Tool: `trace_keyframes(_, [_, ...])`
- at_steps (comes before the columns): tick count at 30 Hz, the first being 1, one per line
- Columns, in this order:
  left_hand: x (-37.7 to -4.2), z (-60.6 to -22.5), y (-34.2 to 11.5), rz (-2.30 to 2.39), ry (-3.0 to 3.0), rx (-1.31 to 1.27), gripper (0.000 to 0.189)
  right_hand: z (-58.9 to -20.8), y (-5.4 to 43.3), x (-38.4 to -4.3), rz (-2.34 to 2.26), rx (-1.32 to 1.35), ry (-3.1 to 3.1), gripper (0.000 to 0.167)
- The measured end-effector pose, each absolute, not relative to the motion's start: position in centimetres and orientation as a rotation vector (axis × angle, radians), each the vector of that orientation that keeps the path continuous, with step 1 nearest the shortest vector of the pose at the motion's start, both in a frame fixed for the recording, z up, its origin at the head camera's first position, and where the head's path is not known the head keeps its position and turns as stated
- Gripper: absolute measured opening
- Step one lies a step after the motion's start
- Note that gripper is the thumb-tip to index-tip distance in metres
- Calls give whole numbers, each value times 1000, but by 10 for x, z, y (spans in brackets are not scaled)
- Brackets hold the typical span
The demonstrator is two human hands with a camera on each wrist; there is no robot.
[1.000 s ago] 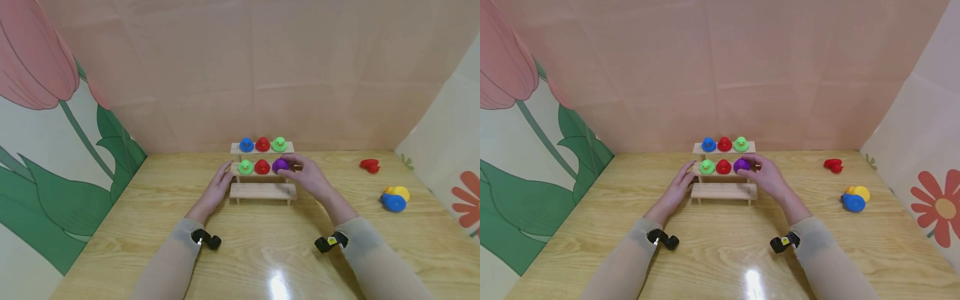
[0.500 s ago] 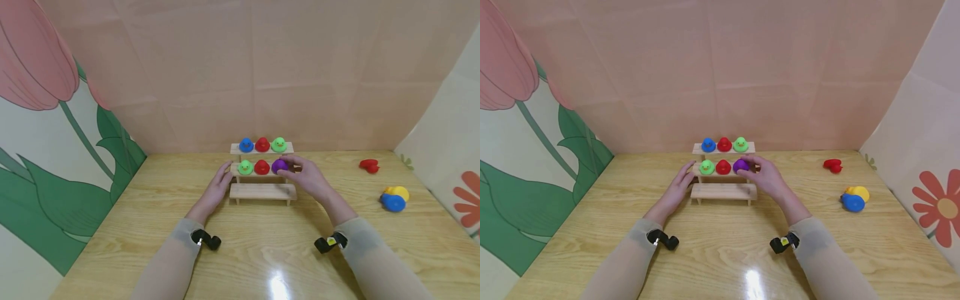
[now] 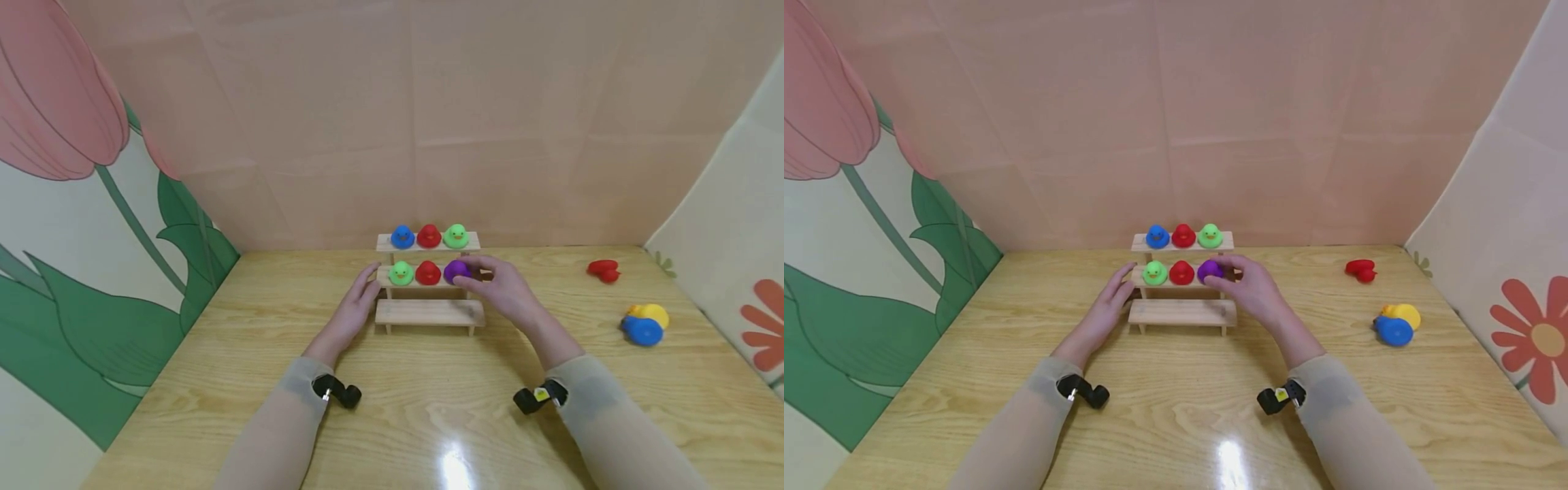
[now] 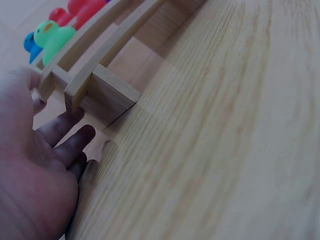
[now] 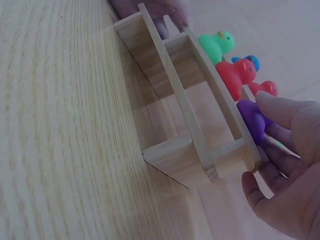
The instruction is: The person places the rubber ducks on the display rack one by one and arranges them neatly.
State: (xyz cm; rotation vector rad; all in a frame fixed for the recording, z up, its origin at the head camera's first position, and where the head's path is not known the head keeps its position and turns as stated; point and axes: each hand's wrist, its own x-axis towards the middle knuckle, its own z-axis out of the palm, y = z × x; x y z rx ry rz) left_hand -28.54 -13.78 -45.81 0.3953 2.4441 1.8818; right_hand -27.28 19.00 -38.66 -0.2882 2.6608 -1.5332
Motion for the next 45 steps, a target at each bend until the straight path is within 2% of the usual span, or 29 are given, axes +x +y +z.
trace_keyframes(14, [-284, -456, -138, 1890, 2435, 394, 62, -388, 187, -275, -1515, -339, 2715, 62])
trace_keyframes(23, [-286, -457, -138, 1894, 2439, 384, 63, -390, 185, -278, -1534, -411, 2754, 49])
trace_keyframes(45, [-285, -458, -136, 1897, 2442, 398, 61, -389, 196, -273, -1558, -419, 2710, 65])
